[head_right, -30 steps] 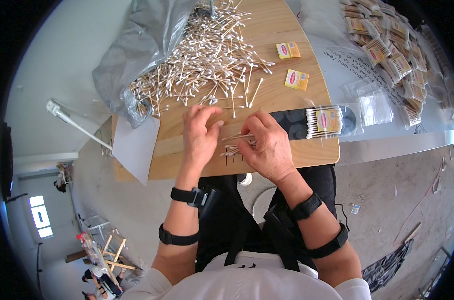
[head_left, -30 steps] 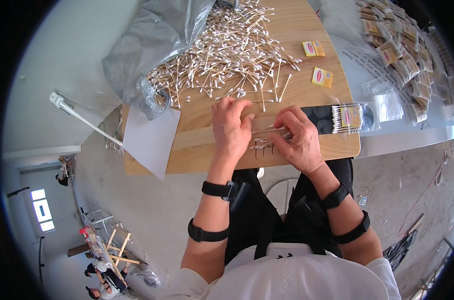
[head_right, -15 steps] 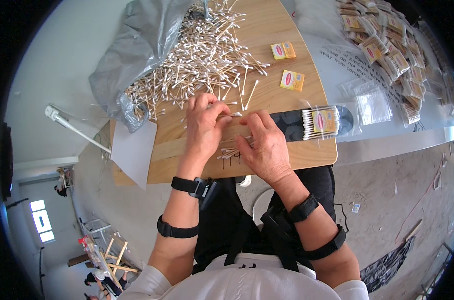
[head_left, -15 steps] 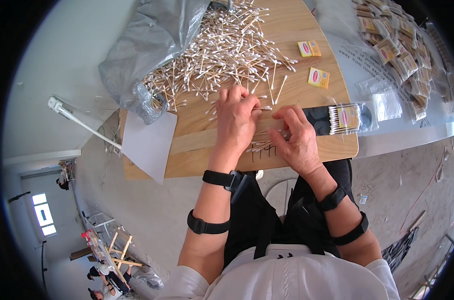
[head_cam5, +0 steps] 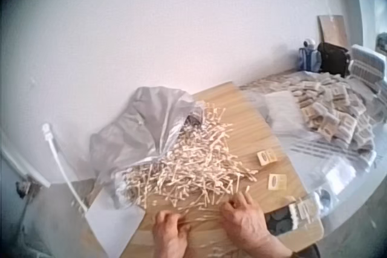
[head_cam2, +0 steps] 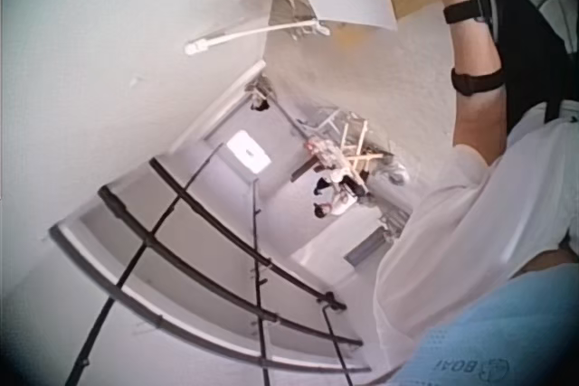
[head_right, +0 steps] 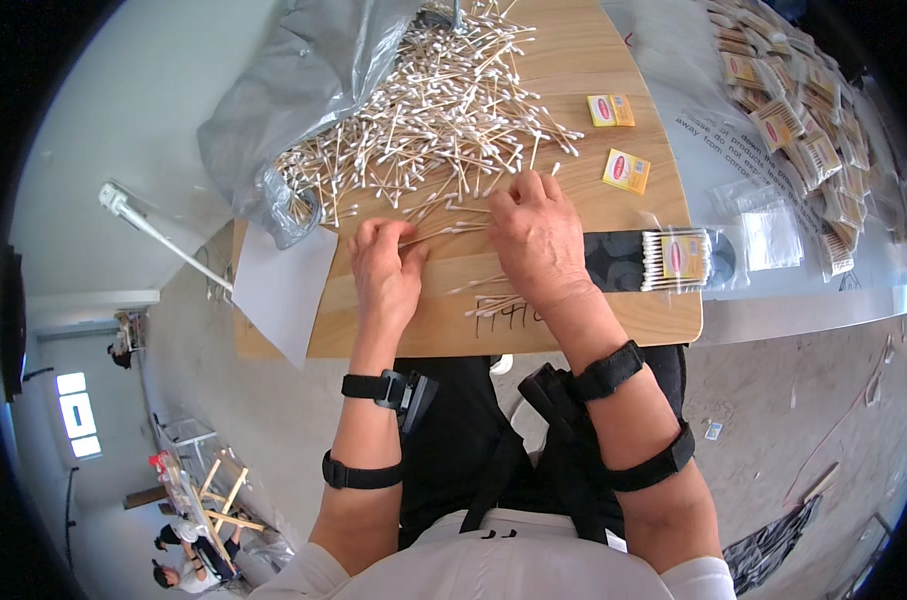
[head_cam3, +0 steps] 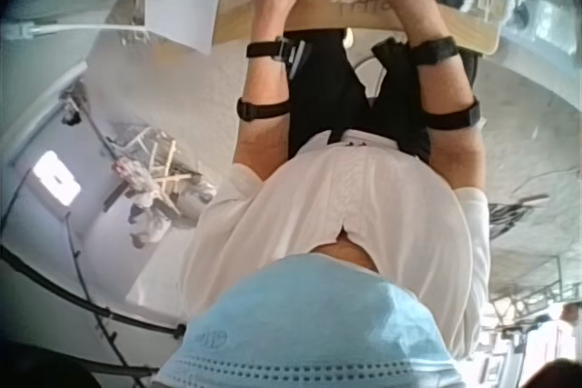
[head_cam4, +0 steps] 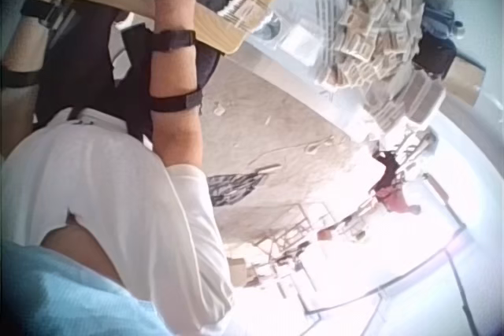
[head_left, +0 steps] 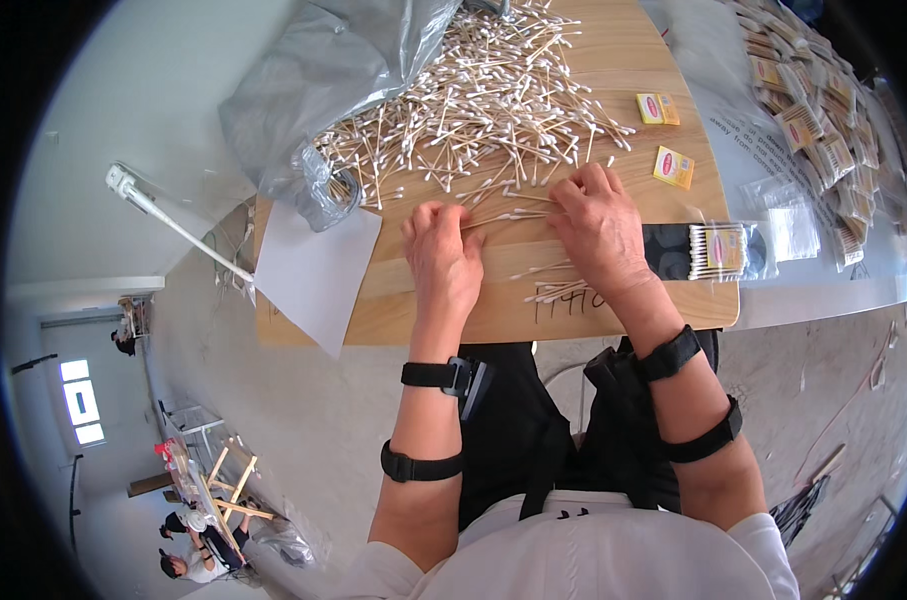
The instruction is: Manually counting and placing wooden cotton swabs into plastic packaging bags.
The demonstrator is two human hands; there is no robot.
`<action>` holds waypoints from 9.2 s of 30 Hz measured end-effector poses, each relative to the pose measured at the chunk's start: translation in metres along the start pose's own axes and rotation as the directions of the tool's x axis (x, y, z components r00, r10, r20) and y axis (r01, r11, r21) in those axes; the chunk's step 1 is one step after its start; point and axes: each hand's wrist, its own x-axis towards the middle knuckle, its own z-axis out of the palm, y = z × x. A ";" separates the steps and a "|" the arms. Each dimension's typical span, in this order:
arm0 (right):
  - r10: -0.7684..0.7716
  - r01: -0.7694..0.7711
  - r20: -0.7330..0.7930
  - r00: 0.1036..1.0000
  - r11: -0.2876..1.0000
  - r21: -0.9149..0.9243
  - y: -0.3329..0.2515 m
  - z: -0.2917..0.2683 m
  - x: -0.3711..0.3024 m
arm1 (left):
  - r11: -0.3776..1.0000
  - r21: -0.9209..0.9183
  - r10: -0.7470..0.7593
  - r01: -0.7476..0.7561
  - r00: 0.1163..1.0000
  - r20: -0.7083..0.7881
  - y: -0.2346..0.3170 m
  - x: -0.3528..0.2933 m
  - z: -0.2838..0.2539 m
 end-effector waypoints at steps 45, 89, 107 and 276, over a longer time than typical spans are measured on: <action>-0.010 -0.015 0.101 0.995 0.970 0.244 -0.014 -0.034 -0.044 | 0.988 0.017 0.150 -0.154 0.979 0.137 0.016 0.022 -0.001; 0.576 -0.327 -0.038 0.816 0.515 0.792 -0.006 -0.024 -0.053 | 0.947 -0.282 0.155 -0.153 0.988 -0.015 0.065 -0.038 0.040; 0.581 -0.388 0.087 0.809 0.417 0.822 -0.004 -0.008 -0.029 | 0.319 -0.931 -0.312 0.179 0.947 0.076 0.081 -0.022 0.045; 0.429 -0.426 -0.175 0.886 0.903 0.055 0.091 -0.125 -0.100 | 0.828 -0.510 0.388 -0.232 0.894 0.223 0.153 -0.047 0.072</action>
